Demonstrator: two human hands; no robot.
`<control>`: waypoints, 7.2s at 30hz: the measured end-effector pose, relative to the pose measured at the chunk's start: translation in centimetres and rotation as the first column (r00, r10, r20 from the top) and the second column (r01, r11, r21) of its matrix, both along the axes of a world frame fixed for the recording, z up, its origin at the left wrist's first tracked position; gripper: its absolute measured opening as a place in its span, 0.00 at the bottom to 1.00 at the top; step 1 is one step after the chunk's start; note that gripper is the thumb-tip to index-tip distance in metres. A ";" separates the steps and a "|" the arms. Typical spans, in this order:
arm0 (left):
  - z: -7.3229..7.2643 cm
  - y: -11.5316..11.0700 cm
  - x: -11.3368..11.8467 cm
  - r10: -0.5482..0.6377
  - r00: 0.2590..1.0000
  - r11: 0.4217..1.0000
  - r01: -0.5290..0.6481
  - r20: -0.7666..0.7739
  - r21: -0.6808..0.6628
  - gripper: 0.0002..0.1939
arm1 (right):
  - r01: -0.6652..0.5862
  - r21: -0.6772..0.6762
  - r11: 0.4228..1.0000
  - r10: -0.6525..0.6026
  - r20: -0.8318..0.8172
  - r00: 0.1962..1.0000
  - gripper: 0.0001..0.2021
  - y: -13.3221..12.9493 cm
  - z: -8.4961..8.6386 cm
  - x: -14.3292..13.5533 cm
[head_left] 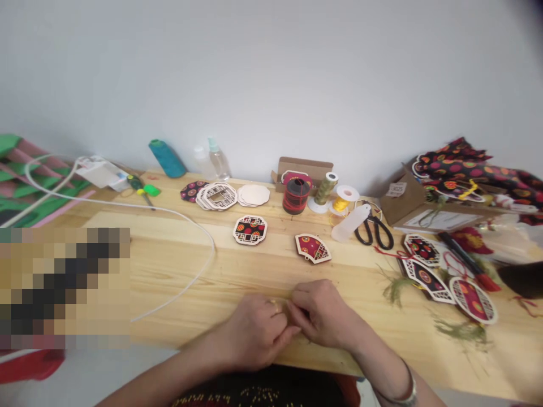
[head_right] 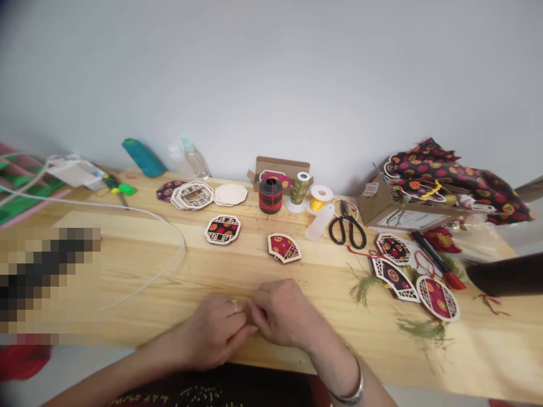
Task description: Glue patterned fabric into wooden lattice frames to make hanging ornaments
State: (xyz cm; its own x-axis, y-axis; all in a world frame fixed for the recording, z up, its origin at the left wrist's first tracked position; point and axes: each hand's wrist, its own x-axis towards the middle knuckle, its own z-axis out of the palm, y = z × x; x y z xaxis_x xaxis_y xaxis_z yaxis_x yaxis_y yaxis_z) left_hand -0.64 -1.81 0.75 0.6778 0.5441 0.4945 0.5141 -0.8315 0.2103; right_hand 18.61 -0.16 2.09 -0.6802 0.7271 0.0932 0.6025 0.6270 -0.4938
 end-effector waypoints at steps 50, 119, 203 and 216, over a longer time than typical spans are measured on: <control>-0.1 0.1 0.2 -0.061 0.995 0.964 0.040 -0.073 -0.262 0.15 | -0.020 0.009 1.000 0.020 -0.005 1.000 0.11 0.2 0.2 -0.1; 0.7 0.4 -0.1 -0.092 0.996 0.946 0.087 -0.001 -0.311 0.20 | 0.328 0.051 0.943 -0.331 0.233 0.915 0.36 6.0 2.2 0.7; -1.1 1.2 0.3 0.220 0.976 0.967 -0.218 -0.006 -0.132 0.24 | 0.420 0.017 0.908 -0.398 -0.285 0.872 0.22 -3.4 -1.4 2.9; -0.9 1.2 0.2 0.213 0.977 0.955 -0.204 0.018 -0.213 0.32 | 0.458 -0.006 0.889 -0.442 -0.271 0.855 0.30 -3.9 -1.5 3.5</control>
